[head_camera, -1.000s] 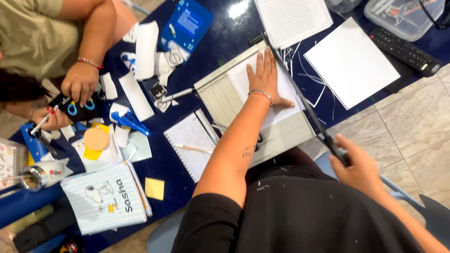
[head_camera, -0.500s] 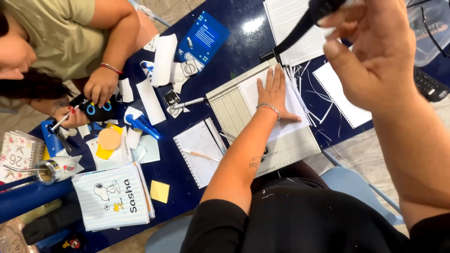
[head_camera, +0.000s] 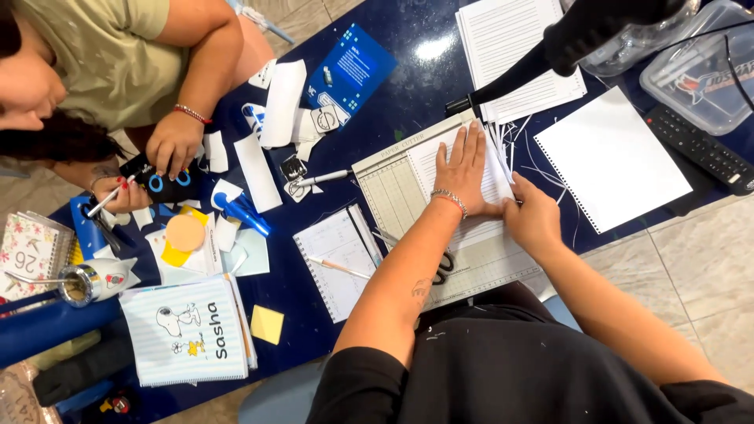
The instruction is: Trimming printed paper sheets using a manual paper cutter
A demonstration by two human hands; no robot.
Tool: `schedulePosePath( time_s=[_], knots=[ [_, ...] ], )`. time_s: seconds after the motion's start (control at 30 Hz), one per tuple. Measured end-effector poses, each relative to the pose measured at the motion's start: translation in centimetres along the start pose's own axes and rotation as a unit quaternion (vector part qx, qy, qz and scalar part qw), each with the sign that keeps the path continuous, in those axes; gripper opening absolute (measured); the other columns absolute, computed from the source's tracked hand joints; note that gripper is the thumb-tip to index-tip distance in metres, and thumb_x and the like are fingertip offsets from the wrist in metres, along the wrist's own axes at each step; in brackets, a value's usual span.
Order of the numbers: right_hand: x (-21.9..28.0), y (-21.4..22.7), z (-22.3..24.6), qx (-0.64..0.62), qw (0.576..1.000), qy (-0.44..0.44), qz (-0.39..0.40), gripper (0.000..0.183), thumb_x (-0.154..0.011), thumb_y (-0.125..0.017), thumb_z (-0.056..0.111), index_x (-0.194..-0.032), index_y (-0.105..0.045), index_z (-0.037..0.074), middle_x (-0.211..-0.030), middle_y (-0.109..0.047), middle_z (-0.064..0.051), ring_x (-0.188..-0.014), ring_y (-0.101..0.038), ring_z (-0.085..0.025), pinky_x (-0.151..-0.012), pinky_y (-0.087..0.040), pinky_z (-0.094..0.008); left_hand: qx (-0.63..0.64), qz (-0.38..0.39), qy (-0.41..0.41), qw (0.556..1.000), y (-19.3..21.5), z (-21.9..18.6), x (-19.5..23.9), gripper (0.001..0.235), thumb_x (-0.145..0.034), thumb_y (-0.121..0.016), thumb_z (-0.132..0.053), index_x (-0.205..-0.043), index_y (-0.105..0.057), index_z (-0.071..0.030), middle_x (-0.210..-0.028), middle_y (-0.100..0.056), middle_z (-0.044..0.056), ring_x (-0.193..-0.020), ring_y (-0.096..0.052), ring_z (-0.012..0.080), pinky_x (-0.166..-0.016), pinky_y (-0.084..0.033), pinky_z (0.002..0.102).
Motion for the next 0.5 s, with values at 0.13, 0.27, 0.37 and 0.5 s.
schedulePosePath(
  time_s=[0.13,0.27,0.37,0.5],
  knots=[
    [0.8,0.7,0.3,-0.089,0.994,0.007,-0.06,0.053,-0.087,-0.078,0.005,-0.139,-0.068,0.015,-0.116,-0.074,-0.015,-0.096,-0.074,-0.03,-0.083,-0.061,-0.033,0.06,-0.042,-0.012,0.997,-0.2,0.3,0.5,0.145,-0.063,-0.075,-0.082,-0.164,-0.005,-0.004,-0.173,0.002,0.016,-0.16,0.006,0.0295,-0.126,0.005,0.056],
    [0.8,0.4,-0.4,-0.123,0.99,-0.01,-0.073,0.056,-0.084,-0.081,0.004,-0.137,-0.069,0.017,-0.112,-0.075,-0.012,-0.091,-0.074,-0.026,-0.082,-0.061,-0.03,0.057,-0.058,-0.025,0.996,-0.1,0.5,1.0,0.146,-0.062,-0.075,-0.084,-0.164,-0.007,-0.004,-0.174,0.001,0.016,-0.161,0.005,0.0294,-0.127,0.006,0.054],
    [0.1,0.4,-1.5,-0.095,0.993,-0.015,-0.066,0.05,-0.083,-0.083,0.01,-0.131,-0.073,0.019,-0.1,-0.077,-0.002,-0.087,-0.073,-0.015,-0.08,-0.058,-0.026,0.071,-0.078,-0.049,0.993,0.3,0.7,2.1,0.151,-0.058,-0.071,-0.09,-0.164,-0.006,-0.004,-0.174,0.003,0.016,-0.161,0.005,0.0301,-0.129,0.006,0.054],
    [1.9,1.8,-0.6,-0.266,0.963,-0.041,0.011,0.05,-0.08,-0.078,0.001,-0.129,-0.071,0.01,-0.092,-0.075,-0.005,-0.079,-0.069,-0.011,-0.074,-0.057,-0.025,0.261,-0.287,0.038,0.921,0.0,3.1,7.1,0.128,-0.072,-0.069,-0.067,-0.161,-0.011,0.003,-0.168,-0.009,0.029,-0.157,-0.007,0.0432,-0.128,-0.003,0.061]
  ],
)
Point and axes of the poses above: each hand's wrist, its own x-axis away from the middle knuckle, its own y-axis out of the back of the hand, z = x × y, the point moved 5 cm from there along -x, towards the middle knuckle
